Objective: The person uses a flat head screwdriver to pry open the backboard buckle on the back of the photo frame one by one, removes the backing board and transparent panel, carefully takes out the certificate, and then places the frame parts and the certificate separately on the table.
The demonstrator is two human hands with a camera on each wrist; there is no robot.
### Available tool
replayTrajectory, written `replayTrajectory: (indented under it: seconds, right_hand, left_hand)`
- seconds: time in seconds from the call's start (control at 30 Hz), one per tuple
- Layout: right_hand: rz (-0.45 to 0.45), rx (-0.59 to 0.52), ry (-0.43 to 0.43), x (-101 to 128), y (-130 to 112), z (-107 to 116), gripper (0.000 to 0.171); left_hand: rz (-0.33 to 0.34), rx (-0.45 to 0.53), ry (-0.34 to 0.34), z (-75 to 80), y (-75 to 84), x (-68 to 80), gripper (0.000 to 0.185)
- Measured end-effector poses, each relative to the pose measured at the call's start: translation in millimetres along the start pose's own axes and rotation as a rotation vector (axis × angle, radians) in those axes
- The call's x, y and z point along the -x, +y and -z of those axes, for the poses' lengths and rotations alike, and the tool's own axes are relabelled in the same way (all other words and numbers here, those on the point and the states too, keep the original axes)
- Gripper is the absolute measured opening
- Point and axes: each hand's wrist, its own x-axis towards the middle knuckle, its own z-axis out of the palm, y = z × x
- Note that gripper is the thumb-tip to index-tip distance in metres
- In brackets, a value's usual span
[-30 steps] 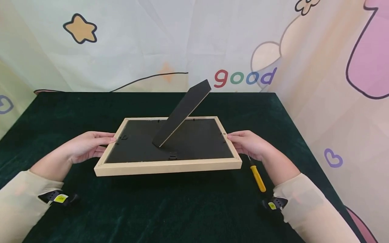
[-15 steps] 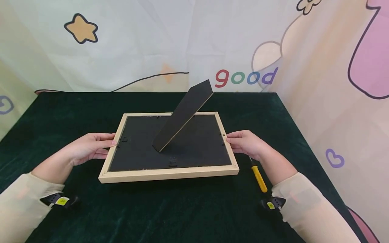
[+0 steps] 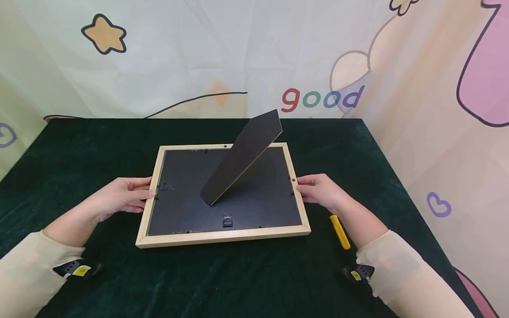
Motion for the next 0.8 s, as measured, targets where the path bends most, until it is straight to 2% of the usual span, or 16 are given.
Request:
replayTrajectory:
  seconds: [0.27, 0.5, 0.8]
  right_hand:
    - [0.026, 0.084, 0.013, 6.5, 4.2, -6.2, 0.042]
    - [0.018, 0.082, 0.013, 7.5, 8.2, -8.8, 0.042]
    - [0.011, 0.136, 0.021, 7.5, 9.6, -10.3, 0.039]
  left_hand:
    - [0.004, -0.053, 0.012, -8.1, -0.8, 3.7, 0.070]
    - [-0.003, -0.080, 0.016, -13.4, -4.8, 0.8, 0.068]
    - [-0.001, -0.131, 0.038, -17.7, -5.0, -0.9, 0.066]
